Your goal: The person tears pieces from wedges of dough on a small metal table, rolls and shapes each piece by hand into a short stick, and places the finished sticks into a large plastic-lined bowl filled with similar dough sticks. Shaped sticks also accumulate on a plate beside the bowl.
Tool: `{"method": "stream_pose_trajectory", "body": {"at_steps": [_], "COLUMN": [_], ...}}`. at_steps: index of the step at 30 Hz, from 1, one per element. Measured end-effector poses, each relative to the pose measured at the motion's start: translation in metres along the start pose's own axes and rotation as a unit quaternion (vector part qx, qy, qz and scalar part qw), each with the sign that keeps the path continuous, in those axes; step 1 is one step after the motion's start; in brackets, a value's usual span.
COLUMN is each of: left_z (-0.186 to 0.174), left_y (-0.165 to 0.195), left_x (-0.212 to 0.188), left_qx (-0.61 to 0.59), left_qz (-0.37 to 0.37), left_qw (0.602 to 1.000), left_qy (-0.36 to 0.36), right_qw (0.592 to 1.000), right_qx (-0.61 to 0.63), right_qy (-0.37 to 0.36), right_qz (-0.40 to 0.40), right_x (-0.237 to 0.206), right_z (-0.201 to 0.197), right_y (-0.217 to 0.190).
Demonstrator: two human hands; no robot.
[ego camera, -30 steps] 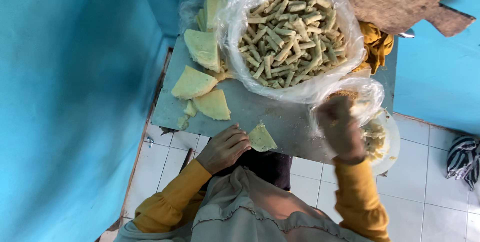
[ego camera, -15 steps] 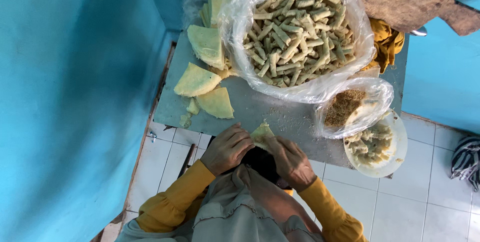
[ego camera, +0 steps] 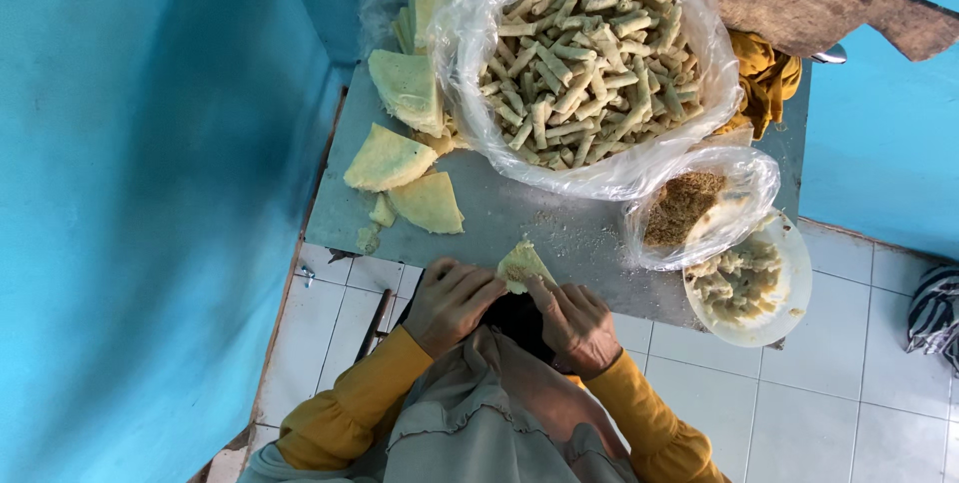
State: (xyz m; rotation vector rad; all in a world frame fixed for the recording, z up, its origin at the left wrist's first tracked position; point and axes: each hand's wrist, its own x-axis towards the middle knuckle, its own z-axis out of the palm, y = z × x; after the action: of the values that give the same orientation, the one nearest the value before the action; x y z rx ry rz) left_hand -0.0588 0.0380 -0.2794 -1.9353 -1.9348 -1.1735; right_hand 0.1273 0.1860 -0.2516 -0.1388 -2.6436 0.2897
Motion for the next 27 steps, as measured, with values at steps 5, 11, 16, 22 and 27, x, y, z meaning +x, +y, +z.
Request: {"method": "stream_pose_trajectory", "body": {"at_steps": [5,11,16,22,27], "left_z": [0.000,0.005,0.007,0.013,0.014], "left_y": [0.000,-0.003,-0.007,-0.002,0.007], "left_x": [-0.005,-0.008,-0.005,0.014,0.025], "left_qx": [-0.012,-0.010,-0.005,-0.040,-0.052], "left_qz": [0.019,0.026,0.038,-0.040,-0.111], "left_qw": [1.000,0.999,0.999,0.998,0.990], "left_qy": [-0.013,-0.019,-0.020,-0.020,-0.071], "right_qw": [0.999,0.994,0.992,0.988,0.907], "right_qx": [-0.019,0.061,0.110,0.101,0.296], "right_qy": [0.029,0.080,0.018,0.007,-0.020], "right_qz": [-0.012,-0.034,0.067,0.113,0.300], "right_x": [0.009,0.007,0.004,0.027,0.044], "right_z": [-0.006,0.008,0.011,0.007,0.003], "right_y": [-0.012,-0.006,-0.004,-0.001,-0.003]}}
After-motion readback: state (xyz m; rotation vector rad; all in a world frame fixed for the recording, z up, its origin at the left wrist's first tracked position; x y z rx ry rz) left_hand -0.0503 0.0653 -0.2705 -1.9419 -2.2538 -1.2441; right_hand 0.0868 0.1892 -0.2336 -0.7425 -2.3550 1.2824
